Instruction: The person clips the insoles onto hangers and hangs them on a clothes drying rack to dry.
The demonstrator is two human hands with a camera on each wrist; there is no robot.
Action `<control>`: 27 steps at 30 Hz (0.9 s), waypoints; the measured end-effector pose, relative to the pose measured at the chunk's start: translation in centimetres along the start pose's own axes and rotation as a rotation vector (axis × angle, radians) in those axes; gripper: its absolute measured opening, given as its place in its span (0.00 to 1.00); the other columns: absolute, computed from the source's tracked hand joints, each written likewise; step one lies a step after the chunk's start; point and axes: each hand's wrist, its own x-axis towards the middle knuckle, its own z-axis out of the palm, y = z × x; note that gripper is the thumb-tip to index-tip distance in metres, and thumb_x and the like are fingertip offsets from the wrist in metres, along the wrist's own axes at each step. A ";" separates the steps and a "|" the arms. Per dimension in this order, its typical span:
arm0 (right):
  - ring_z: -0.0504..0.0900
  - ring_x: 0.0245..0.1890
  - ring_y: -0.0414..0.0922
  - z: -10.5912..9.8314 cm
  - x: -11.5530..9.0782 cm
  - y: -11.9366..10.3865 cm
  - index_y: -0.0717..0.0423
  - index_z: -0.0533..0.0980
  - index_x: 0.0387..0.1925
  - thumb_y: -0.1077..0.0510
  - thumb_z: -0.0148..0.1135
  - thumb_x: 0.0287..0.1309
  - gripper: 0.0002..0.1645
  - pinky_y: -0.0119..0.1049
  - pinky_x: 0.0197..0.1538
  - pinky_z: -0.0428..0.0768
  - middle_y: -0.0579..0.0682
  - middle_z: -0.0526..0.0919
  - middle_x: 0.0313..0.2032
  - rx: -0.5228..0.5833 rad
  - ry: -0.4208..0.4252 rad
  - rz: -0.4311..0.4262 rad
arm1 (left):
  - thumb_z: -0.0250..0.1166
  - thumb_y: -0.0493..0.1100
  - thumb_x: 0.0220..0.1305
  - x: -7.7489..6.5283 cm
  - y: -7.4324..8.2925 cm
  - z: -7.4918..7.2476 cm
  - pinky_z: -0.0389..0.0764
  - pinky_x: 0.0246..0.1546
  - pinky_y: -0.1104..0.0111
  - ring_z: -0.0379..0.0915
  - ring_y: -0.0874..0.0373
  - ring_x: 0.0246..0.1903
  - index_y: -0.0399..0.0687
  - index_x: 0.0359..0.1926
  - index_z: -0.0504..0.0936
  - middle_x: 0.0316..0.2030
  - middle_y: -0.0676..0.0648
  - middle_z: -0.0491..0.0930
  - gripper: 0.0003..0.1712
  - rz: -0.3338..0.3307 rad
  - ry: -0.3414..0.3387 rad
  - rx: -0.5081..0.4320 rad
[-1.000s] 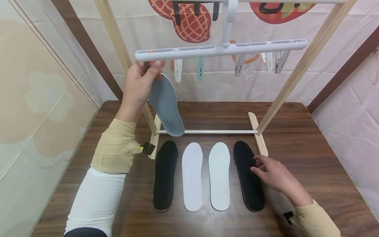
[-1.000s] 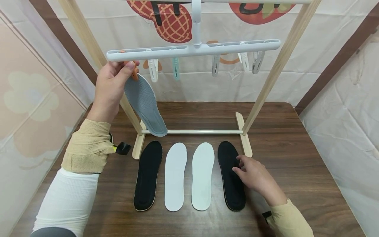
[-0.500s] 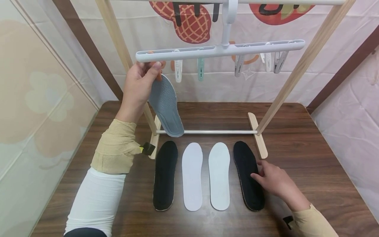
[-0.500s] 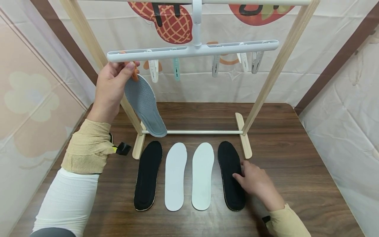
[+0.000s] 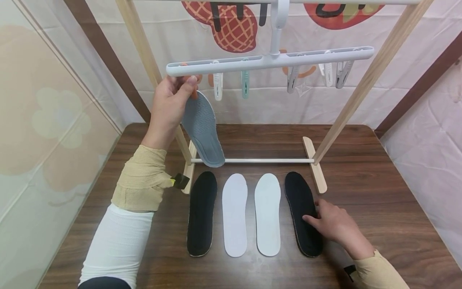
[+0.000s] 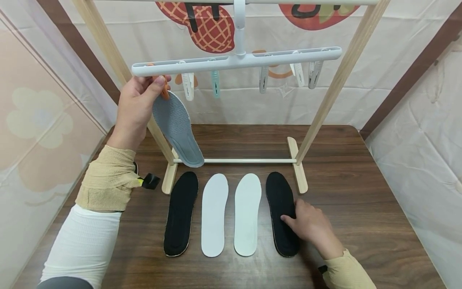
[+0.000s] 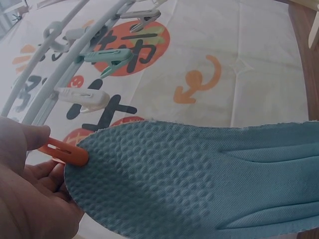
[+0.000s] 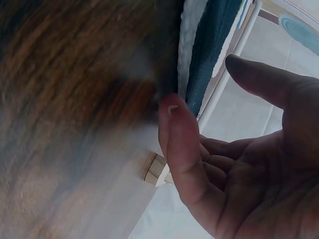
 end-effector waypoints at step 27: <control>0.81 0.34 0.58 0.6 0.8 -0.1 0.64 0.67 0.44 0.36 0.70 0.56 0.38 0.51 0.36 0.76 0.55 0.79 0.31 0.031 -0.033 0.093 | 0.64 0.36 0.70 0.1 -0.2 -0.1 0.67 0.44 0.70 0.71 0.59 0.32 0.43 0.54 0.78 0.37 0.51 0.82 0.13 0.001 0.003 -0.007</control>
